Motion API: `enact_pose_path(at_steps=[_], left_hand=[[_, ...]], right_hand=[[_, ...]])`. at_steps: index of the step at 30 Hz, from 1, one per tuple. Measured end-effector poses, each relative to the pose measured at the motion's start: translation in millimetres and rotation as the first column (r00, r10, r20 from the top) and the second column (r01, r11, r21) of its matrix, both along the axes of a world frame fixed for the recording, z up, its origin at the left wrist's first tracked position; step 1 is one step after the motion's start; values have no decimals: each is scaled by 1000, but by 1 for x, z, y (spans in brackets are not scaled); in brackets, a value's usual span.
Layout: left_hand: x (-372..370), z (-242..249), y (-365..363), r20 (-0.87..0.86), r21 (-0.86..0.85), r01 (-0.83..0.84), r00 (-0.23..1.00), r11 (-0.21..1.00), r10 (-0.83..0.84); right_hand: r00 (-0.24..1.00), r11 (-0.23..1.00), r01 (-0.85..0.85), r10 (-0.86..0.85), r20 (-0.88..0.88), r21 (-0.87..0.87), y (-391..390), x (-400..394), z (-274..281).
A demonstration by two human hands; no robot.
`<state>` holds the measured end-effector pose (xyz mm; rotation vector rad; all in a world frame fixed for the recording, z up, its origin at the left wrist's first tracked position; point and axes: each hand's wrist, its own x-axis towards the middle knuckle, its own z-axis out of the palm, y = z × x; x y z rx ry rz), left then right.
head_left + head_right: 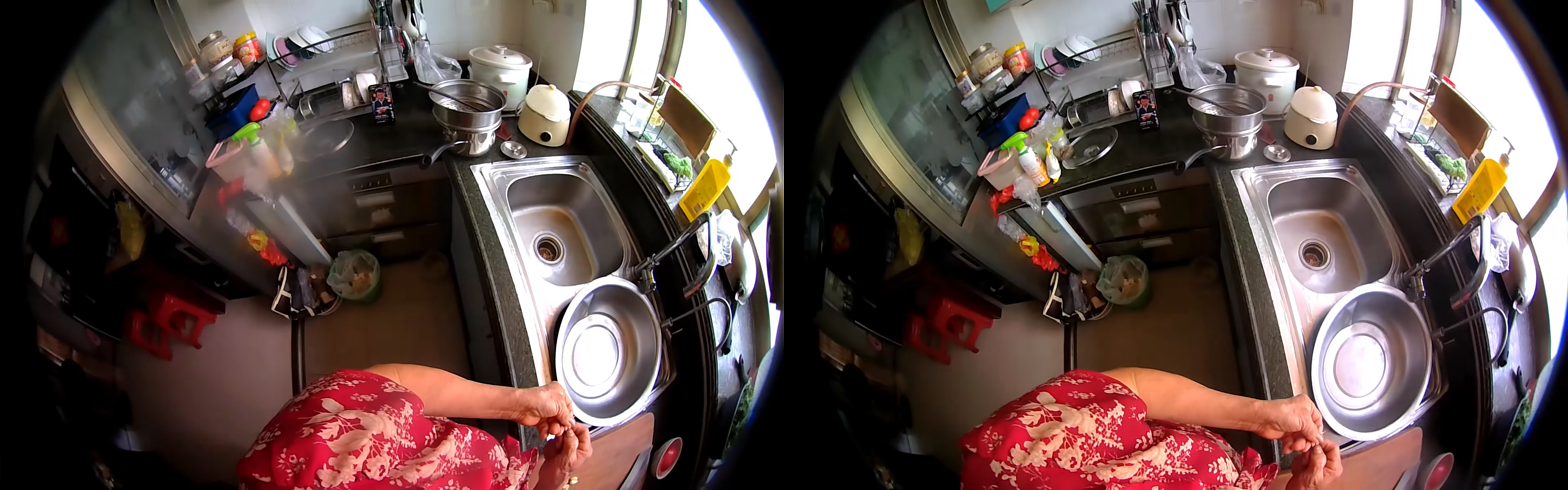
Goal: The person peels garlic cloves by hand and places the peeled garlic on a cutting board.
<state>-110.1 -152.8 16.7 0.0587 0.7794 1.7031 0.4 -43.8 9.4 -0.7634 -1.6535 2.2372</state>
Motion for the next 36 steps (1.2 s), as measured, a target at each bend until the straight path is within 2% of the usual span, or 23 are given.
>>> enact_pose_path(at_steps=[1, 3, 4, 5, 7, 8, 9, 11, 13, 15, 16, 19, 20, 21, 24, 27, 28, 29, 31, 32, 33, 35, 36], left_hand=[[6, 0, 1, 1, 0, 2, 1000, 1000, -2], [19, 1, 5, 35, -47, -15, 999, 999, 17], [26, -4, 7, -1, -52, -6, 1000, 999, 5], [31, -5, 7, -3, -53, -2, 1000, 999, 2], [41, -5, 5, 42, -60, -7, 999, 998, 9], [45, -6, 3, 46, -53, 12, 999, 999, -9], [49, -6, 1, 45, -55, 8, 999, 998, -6], [57, -4, -4, -3, -54, -8, 1000, 999, 8], [64, -4, -12, -16, -59, -31, 999, 998, 30], [69, -4, -19, -53, -82, -101, 994, 992, 97], [69, -6, -21, -57, -111, -96, 994, 989, 90], [71, -3, -33, -115, -103, -134, 986, 986, 122], [71, -2, -39, -156, -65, -149, 978, 987, 137], [69, 0, -43, -160, -63, -154, 977, 986, 142], [59, 5, -58, -217, -58, -180, 962, 982, 164], [39, 11, -80, -222, -58, -177, 962, 982, 161], [32, 12, -89, -210, -66, -192, 962, 979, 174], [24, 13, -99, -197, -73, -206, 962, 976, 188], [7, 13, -123, -199, -68, -230, 957, 971, 213], [-4, 11, -138, -196, -85, -264, 950, 961, 243], [-13, 11, -153, -189, -104, -297, 943, 949, 274], [-31, 17, -184, -230, -134, -391, 906, 911, 355], [-41, 15, -200, -244, -132, -419, 892, 898, 381]], right_hand=[[1000, 1000, 2, -2, 1, 0, -5, 7, 4], [998, 978, 4, 11, -68, 207, -12, 19, 16], [992, 961, -44, 75, -105, 272, -5, 28, 6], [992, 962, -40, 71, -106, 272, -3, 35, 7], [990, 801, -144, 118, 82, 581, -7, 45, 26], [966, 608, -254, 122, 228, 752, 0, 54, 22], [966, 608, -255, 125, 226, 752, -2, 55, 18], [988, 632, -28, 137, -77, 775, -14, 51, 11], [983, 656, -39, 161, -90, 754, -18, 54, 12], [960, 430, 37, 236, -152, 902, -20, 52, 9], [971, 550, -8, 204, -124, 835, -27, 52, 13], [972, 565, -73, 226, -69, 822, -23, 50, -1], [972, 665, -130, 232, -38, 736, -23, 48, -3], [971, 663, -131, 237, -41, 737, -25, 45, -5], [958, 795, -117, 248, -144, 596, -40, 30, -3], [941, 827, -174, 299, -156, 535, -54, 8, -4], [948, 910, -227, 288, -136, 348, -63, 0, 0], [945, 906, -230, 295, -139, 356, -75, -11, 5], [937, 933, -314, 335, -102, 177, -101, -34, 17], [936, 915, -327, 348, -52, 236, -117, -46, 25], [910, 881, -376, 409, -64, 286, -117, -61, 3], [882, 779, -438, 470, 45, 449, -139, -88, -1], [859, 704, -441, 511, 35, 557, -156, -101, 7]])
